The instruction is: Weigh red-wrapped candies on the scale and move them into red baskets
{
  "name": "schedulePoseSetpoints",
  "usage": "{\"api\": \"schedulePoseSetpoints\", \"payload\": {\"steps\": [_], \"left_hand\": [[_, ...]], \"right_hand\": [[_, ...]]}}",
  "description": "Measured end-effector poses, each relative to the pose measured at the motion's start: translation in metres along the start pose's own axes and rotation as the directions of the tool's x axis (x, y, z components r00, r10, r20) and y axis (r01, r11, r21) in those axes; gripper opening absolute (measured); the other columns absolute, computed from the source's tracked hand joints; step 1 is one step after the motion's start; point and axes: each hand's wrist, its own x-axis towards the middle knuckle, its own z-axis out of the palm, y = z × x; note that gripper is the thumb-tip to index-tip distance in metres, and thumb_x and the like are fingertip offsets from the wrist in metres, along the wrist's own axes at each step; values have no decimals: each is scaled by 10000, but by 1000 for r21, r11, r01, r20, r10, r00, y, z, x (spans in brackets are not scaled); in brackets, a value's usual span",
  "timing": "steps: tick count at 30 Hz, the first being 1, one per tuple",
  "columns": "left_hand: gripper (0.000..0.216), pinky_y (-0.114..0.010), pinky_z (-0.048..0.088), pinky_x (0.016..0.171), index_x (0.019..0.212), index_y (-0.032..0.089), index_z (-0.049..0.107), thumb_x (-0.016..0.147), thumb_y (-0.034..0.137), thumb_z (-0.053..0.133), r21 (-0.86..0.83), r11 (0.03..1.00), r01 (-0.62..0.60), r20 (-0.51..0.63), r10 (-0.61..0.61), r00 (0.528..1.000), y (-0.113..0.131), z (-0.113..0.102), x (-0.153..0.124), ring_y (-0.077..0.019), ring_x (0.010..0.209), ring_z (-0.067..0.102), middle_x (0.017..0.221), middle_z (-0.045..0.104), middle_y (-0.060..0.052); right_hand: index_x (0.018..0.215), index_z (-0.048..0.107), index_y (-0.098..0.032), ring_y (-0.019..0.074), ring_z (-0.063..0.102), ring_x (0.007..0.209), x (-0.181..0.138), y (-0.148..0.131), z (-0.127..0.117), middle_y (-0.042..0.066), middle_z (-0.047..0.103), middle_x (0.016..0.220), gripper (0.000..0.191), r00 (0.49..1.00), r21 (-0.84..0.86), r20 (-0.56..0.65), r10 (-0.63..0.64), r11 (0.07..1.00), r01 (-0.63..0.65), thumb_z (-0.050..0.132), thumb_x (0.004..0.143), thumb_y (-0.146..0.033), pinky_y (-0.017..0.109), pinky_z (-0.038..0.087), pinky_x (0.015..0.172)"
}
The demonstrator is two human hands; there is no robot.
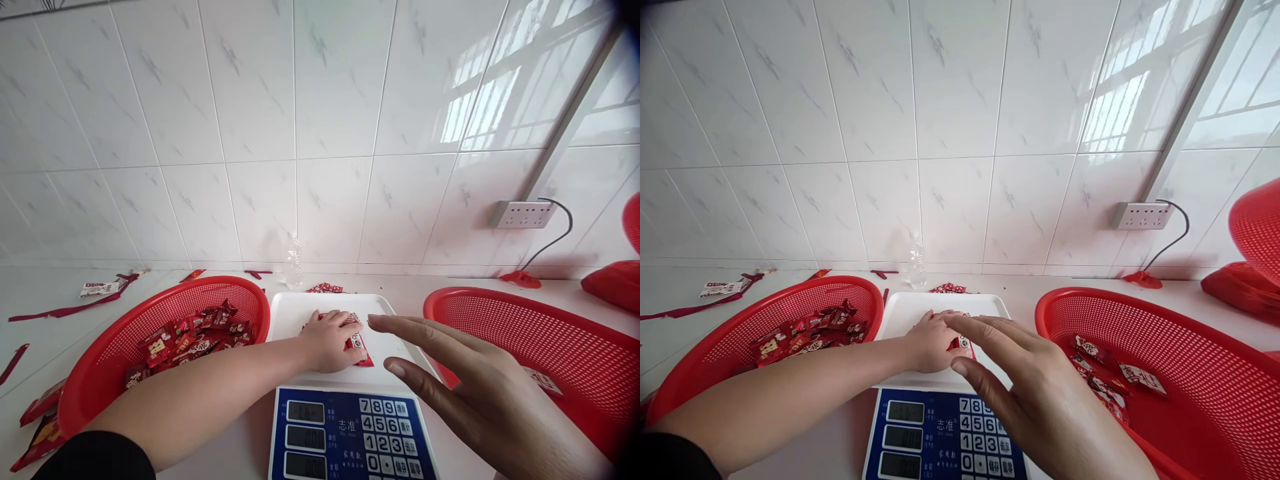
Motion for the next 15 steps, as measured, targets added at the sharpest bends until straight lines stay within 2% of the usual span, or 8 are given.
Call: {"api": "schedulePoseSetpoints", "payload": {"steps": [2,4,5,7,9,10,12,15], "left_hand": [[608,-603,32,1108,1398,324,370,857,601,390,-1,995,-102,64,102,993,-7,-8,-2,-301,1422,161,1527,298,-46],[700,-583,-20,1116,1433,294,315,834,641,413,-2,991,-136,108,135,985,-12,-17,-2,-297,1435,101,1550,233,-68],[747,-577,-27,1119,1450,266,284,830,668,393,-2,994,-108,93,108,990,-13,-20,-1,-298,1437,80,1557,201,-89],[795,-601,-10,1110,1467,217,238,839,699,316,-13,999,32,1,-32,999,-12,-24,0,-319,1435,70,1557,177,-133],[768,-655,23,1080,1468,202,228,864,676,255,-47,980,192,-68,-195,978,-6,-24,1,-354,1427,81,1549,192,-156],[750,-685,36,1060,1466,209,227,870,662,250,-63,967,249,-66,-253,965,-2,-21,1,-371,1423,80,1549,191,-156],[739,-729,38,1024,1461,232,240,859,659,282,-68,953,294,-13,-296,955,7,-14,2,-401,1416,67,1555,174,-144],[762,-741,0,1013,1456,257,261,829,685,330,-34,965,259,17,-259,966,13,-1,3,-424,1408,73,1555,187,-131]], "right_hand": [[1268,531,-308,161,707,767,0,-1,0,13,723,1013,350,1000,-3,0,-4,1000,4,498,921,-340,235,577,633],[1252,540,-299,156,704,783,0,-1,0,17,719,1024,334,1000,-4,4,-8,1000,8,495,923,-332,225,574,625],[1250,540,-295,154,703,788,0,-1,0,19,718,1026,331,1000,-2,7,-8,1000,8,494,923,-328,223,574,627],[1257,535,-289,158,702,810,0,-1,-1,24,717,1034,338,1000,2,15,-6,1000,6,494,924,-320,229,577,642],[1267,535,-287,169,702,839,1,-1,-2,28,717,1042,349,1000,8,12,-7,1000,7,497,921,-317,245,582,668],[1270,538,-288,175,700,858,1,-1,-2,29,716,1051,354,1000,11,6,-9,1000,9,498,919,-315,253,584,681],[1280,537,-290,188,692,904,1,1,-1,35,710,1079,366,1000,16,3,-10,1000,10,499,916,-312,270,587,709],[1299,522,-286,208,680,945,0,3,-1,59,696,1110,387,1000,26,16,-13,1000,13,505,914,-325,297,588,729]]}}
